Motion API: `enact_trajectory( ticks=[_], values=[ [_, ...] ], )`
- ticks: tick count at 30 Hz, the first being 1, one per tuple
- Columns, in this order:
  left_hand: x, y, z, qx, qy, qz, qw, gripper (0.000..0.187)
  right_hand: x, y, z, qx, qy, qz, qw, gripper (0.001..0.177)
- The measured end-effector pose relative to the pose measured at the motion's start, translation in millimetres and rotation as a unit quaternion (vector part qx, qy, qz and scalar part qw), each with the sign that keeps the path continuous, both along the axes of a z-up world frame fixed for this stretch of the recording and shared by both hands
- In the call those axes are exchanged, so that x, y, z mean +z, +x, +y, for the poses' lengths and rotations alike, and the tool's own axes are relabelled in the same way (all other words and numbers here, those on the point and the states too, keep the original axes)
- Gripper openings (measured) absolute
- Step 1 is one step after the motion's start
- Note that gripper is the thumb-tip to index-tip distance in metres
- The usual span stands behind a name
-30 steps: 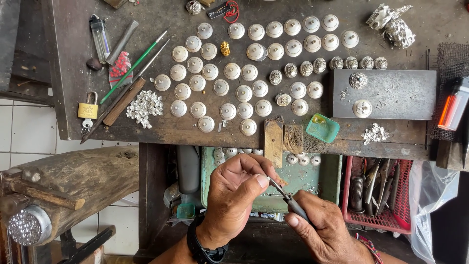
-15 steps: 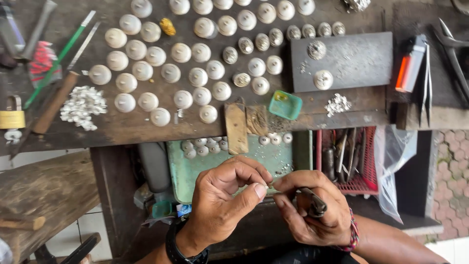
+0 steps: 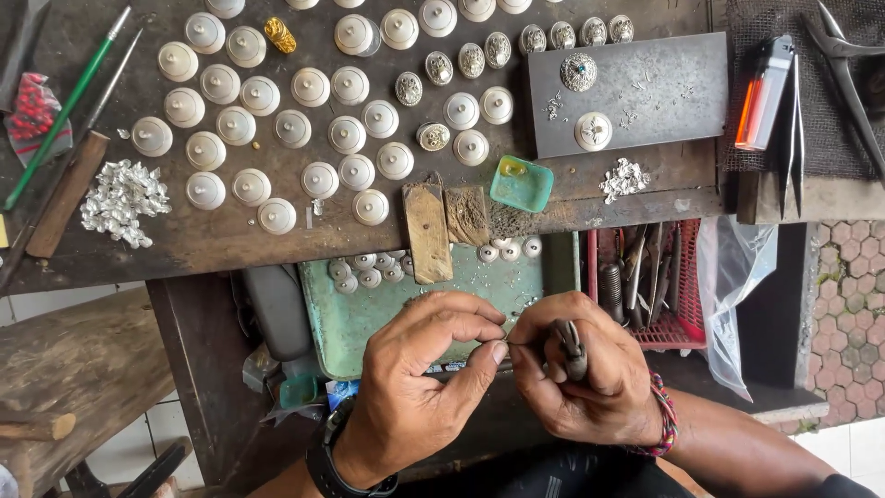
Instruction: Attaching small silver jump rings to white circular jewelry components using pliers.
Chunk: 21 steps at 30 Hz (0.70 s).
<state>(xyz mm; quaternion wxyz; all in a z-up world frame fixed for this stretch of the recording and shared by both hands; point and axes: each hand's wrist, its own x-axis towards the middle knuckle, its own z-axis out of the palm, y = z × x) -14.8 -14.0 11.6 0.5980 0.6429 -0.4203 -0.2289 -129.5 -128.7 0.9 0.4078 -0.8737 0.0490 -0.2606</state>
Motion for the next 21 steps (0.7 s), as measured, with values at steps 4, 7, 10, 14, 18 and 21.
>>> enact_trajectory(
  ticks=[4,7,10,14,18,21],
  values=[
    [-2.3,1.0,1.3,0.003,0.006,-0.037,0.999,0.005,-2.7,-1.5,-0.9,0.017,-0.005,-0.012,1.000,0.026],
    [-2.0,2.2,2.6,-0.001,0.009,-0.041,0.999,0.003,2.3,0.8,-0.4,0.020,-0.040,-0.020,0.999,0.027],
    [-1.4,3.4,5.3,-0.012,0.001,0.035,0.999,0.007,7.8,1.3,1.9,0.024,-0.006,0.001,1.000,0.024],
    [-5.3,7.0,10.4,0.005,-0.022,0.175,0.984,0.009,11.9,6.3,6.3,0.017,0.087,0.025,0.996,0.022],
    [-11.2,10.8,14.9,0.029,-0.105,0.343,0.933,0.004,11.9,8.0,9.6,0.088,0.222,0.121,0.964,0.029],
    [-6.8,16.2,17.4,0.045,-0.102,0.364,0.925,0.006,8.7,6.6,14.8,0.107,0.269,0.161,0.944,0.036]
  ],
)
